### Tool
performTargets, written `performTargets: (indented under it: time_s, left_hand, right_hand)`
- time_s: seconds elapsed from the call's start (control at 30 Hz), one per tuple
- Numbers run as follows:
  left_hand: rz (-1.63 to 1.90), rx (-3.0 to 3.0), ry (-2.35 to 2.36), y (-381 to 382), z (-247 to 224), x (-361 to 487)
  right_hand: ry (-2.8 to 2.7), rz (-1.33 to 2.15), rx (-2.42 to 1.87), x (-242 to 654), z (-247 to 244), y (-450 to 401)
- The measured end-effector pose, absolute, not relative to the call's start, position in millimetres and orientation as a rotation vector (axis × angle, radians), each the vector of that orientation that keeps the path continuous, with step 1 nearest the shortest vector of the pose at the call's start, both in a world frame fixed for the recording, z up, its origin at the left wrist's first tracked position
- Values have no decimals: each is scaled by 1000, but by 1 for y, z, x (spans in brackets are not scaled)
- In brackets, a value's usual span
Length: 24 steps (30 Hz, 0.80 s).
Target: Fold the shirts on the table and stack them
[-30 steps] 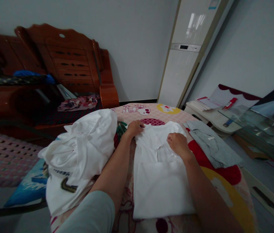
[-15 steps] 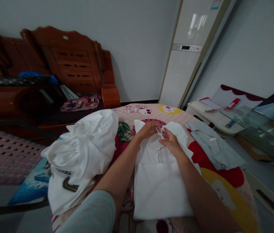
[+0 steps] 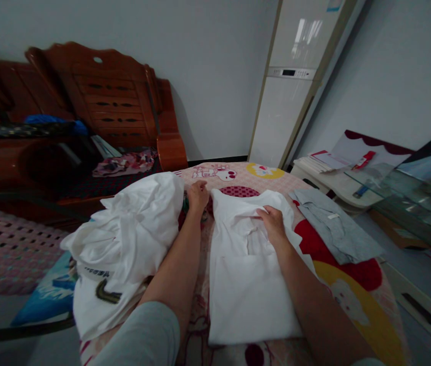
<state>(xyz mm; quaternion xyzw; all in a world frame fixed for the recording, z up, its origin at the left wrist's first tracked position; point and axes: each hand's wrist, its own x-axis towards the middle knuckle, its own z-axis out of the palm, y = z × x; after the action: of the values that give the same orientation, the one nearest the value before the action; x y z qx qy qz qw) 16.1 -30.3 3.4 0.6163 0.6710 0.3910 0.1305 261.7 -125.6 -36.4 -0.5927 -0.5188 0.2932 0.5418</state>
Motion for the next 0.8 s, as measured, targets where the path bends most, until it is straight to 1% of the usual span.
performTargets:
  time_s: [0.07, 0.23, 0.37, 0.57, 0.67, 0.8]
  left_hand:
    - [1032, 1754, 2041, -29, -3, 11]
    - [944, 1918, 1919, -29, -15, 18]
    - [899, 1902, 1845, -29, -14, 19]
    - [927, 1897, 1690, -25, -17, 14]
    - [934, 1893, 1699, -23, -18, 15]
    - [1029, 1871, 1760, -24, -19, 14]
  right_hand:
    - [-1203, 678, -1416, 264, -41, -122]
    - [-1128, 714, -1395, 267, -45, -117]
    - [-1116, 751, -1375, 268, -46, -117]
    - [-1124, 768, -1377, 267, -43, -119]
    - [-1139, 778, -1383, 264, -38, -123]
    - [-1217, 838, -1397, 261, -30, -129]
